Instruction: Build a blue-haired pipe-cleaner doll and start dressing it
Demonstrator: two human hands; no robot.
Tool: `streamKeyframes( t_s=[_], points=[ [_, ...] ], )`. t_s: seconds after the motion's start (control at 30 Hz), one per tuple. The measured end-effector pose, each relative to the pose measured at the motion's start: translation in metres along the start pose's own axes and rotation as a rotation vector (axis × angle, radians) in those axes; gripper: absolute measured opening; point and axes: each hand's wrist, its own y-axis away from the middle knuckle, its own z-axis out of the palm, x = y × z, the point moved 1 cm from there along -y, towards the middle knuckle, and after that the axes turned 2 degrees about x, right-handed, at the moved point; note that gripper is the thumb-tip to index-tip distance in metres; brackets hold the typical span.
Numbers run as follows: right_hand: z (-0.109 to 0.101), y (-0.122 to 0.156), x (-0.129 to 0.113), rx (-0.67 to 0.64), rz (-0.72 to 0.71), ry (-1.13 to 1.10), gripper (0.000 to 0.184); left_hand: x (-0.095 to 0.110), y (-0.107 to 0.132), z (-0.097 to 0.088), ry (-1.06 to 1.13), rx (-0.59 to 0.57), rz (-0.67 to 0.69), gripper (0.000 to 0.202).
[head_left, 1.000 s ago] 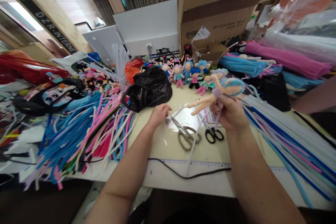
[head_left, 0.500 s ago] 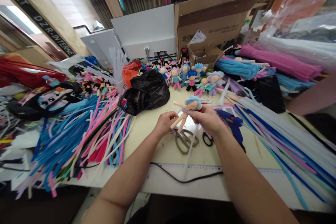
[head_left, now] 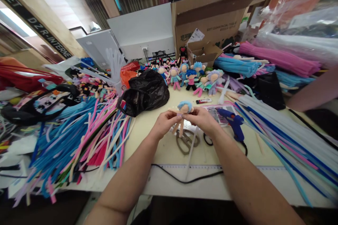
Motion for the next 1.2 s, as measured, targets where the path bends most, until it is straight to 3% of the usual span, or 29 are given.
streamKeyframes(
  t_s=[0.23,0.53,0.83,1.2],
  points=[
    [-0.009,0.001,-0.001,-0.078,0.024,-0.063,0.037,-0.004,-0.003,-0.002,0.168,0.132,-0.016,0.036],
    [-0.004,0.003,-0.002,-0.007,0.001,0.084,0.033,-0.005,-0.002,0.001,0.261,0.049,-0.06,0.036],
    [-0.001,0.002,-0.002,0.001,-0.016,0.102,0.04,-0.004,-0.001,0.002,0.233,0.077,-0.021,0.03],
    [0.001,0.004,-0.004,0.006,0.013,0.077,0.034,0.001,0.001,0.006,0.166,0.076,-0.028,0.035]
  ],
)
